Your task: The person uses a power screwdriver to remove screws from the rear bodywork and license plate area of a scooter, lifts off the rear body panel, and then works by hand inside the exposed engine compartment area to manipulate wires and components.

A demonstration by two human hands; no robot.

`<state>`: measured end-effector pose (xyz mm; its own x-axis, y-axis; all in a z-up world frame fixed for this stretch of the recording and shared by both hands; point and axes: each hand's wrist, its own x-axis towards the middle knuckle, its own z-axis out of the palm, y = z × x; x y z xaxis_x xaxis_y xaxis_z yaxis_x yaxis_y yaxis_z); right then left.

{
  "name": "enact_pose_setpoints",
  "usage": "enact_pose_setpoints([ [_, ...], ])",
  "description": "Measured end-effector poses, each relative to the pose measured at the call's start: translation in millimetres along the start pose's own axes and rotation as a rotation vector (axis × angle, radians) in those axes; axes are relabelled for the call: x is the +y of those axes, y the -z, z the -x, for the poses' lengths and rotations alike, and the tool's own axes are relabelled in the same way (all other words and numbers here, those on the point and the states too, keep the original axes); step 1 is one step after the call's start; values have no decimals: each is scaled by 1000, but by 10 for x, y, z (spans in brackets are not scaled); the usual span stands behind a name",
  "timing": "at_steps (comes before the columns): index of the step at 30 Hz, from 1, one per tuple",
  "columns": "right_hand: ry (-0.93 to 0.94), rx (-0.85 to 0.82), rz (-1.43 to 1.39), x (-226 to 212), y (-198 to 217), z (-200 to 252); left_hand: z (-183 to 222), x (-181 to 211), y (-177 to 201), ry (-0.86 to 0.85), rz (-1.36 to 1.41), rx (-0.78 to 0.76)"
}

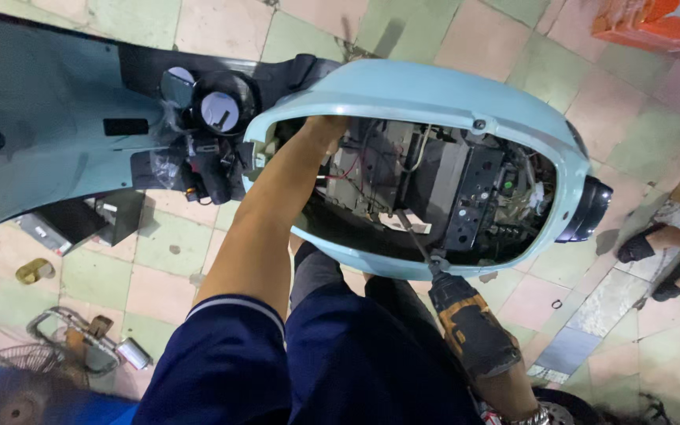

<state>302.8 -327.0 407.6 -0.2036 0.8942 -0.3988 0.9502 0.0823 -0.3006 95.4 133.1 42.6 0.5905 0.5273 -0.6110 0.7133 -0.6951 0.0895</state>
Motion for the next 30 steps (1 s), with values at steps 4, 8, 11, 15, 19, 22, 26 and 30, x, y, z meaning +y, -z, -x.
enact_pose_setpoints([
  [4,-108,-151,-76,90,-155,107,-38,111,-204,25,22,-42],
  [8,-48,-101,-107,57,-65,54,-83,207,-233,38,13,26],
  [11,-62,-84,-58,-2,31,-72,77,213,-94,98,128,140],
  [15,-79,-144,-75,4,132,-168,571,299,301,-41,-149,-305],
  [19,-118,-144,-220,38,77,-186,794,250,254,-136,-394,-386],
  [22,-92,-79,-94,60,-11,-114,967,189,33,56,-64,-198],
  [26,-141,-125,-23,75,-100,18,1133,184,-75,40,33,-385],
  [30,-125,-207,-32,85,-32,-68,1158,214,-103,335,249,-93],
])
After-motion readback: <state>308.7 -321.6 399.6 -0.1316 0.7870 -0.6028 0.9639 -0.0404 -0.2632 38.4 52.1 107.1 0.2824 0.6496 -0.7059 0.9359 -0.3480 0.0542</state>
